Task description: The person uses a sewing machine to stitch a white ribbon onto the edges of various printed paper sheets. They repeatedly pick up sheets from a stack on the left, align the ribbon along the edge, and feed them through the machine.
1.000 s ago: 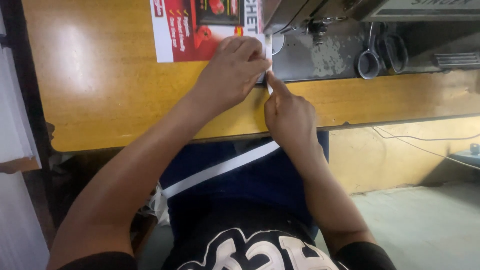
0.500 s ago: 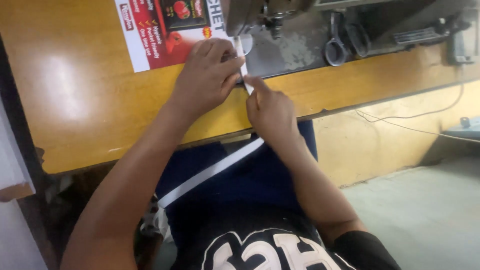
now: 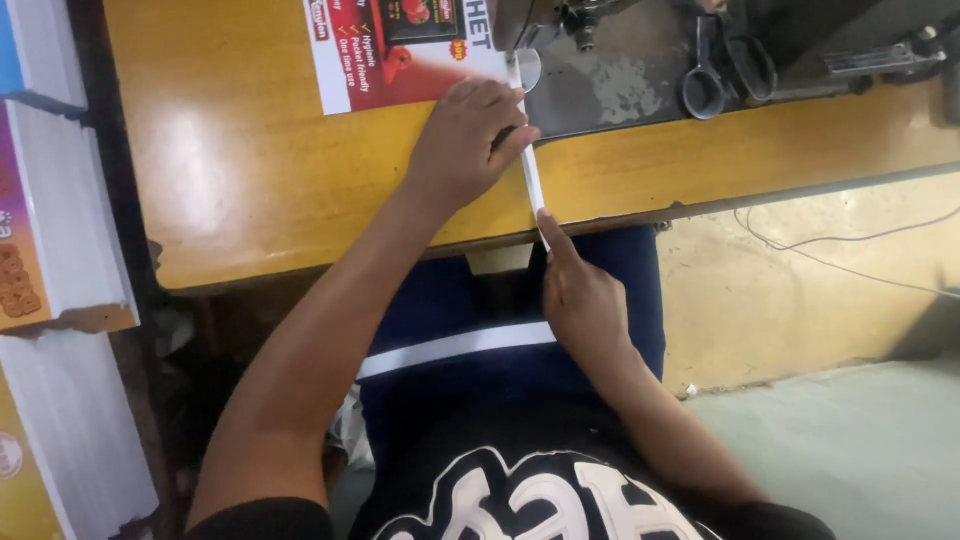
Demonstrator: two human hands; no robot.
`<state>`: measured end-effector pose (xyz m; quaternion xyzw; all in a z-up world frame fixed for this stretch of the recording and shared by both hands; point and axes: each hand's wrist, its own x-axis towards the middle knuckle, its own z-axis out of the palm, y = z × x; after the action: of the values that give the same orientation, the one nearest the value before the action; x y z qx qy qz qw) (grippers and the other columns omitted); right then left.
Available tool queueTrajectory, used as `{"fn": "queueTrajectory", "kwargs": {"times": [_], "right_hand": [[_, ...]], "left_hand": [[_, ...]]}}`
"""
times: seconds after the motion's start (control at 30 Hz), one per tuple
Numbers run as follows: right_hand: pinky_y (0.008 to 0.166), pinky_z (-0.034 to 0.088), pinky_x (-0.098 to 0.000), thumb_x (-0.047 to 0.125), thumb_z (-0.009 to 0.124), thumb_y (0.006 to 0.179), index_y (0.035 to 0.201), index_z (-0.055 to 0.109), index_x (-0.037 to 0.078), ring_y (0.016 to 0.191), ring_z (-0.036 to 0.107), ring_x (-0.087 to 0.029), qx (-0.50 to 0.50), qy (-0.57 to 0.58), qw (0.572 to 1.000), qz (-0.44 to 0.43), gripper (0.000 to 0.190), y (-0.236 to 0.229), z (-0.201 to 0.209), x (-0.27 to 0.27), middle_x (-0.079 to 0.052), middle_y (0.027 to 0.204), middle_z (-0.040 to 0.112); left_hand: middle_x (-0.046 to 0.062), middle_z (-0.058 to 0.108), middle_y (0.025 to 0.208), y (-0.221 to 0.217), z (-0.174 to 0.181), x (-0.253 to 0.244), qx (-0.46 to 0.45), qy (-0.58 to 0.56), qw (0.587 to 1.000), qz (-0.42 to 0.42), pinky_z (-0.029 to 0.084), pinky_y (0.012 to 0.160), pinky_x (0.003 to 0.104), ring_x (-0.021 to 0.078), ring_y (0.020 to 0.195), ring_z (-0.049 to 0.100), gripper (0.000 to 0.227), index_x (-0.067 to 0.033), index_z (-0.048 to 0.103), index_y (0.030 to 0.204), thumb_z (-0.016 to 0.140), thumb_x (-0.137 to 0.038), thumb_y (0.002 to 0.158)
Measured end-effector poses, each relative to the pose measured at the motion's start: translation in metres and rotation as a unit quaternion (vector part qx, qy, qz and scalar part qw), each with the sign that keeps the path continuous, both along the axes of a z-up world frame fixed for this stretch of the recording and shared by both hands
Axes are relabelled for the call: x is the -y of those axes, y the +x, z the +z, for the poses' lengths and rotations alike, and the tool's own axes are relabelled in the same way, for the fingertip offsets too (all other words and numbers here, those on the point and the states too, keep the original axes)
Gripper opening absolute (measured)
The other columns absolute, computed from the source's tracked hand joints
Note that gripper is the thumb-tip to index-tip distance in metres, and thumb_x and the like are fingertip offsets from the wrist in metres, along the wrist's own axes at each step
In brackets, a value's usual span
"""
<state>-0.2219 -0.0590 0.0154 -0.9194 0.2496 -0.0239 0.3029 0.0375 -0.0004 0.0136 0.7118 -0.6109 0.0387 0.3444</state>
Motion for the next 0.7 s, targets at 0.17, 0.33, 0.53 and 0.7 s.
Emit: {"fn": "queueTrajectory", "kwargs": {"times": [0.17,0.33,0.53,0.7], "right_hand": [[0.043,0.040,-0.0484,0.012,0.052,0.104,0.167,0.044,0.026,0.044,0.055,-0.034,-0.014,-0.063,0.998,0.017,0.065,0.000,0.016,0.001,-0.006,0.063,0.065],[0.041,0.036,-0.0386,0.006,0.059,0.102,0.163,0.054,0.018,0.042,0.044,-0.020,0.032,-0.147,0.988,0.044,0.063,-0.003,0.022,0.001,0.000,0.059,0.056],[0.042,0.036,-0.0415,0.007,0.058,0.103,0.161,0.057,0.021,0.042,0.049,-0.025,0.040,-0.115,0.992,0.018,0.060,-0.002,0.008,-0.002,-0.002,0.059,0.058],[0.042,0.038,-0.0433,0.009,0.055,0.104,0.163,0.054,0.019,0.042,0.049,-0.027,0.030,-0.111,0.993,0.024,0.059,-0.002,0.008,-0.003,-0.004,0.058,0.057]], "left_hand": [[0.005,0.065,0.105,-0.001,0.000,0.003,-0.041,0.017,0.998,0.036,0.047,0.099,0.048,0.0320,0.104,0.064,0.034,-0.0070,0.065,0.101,0.081,-0.036,0.099],[0.009,0.067,0.123,0.002,-0.009,0.001,0.007,0.027,1.000,0.003,0.040,0.115,0.057,0.0369,0.123,0.060,0.031,-0.0086,0.073,0.124,0.081,-0.028,0.102],[0.013,0.065,0.147,-0.002,-0.030,0.002,-0.005,0.070,0.997,0.032,0.035,0.120,0.065,0.0404,0.143,0.054,0.025,-0.0134,0.078,0.121,0.081,-0.028,0.101],[0.016,0.057,0.156,-0.012,-0.017,-0.006,-0.019,0.095,0.995,0.026,0.028,0.125,0.061,0.0420,0.151,0.044,0.036,-0.0096,0.075,0.120,0.079,-0.041,0.102]]}}
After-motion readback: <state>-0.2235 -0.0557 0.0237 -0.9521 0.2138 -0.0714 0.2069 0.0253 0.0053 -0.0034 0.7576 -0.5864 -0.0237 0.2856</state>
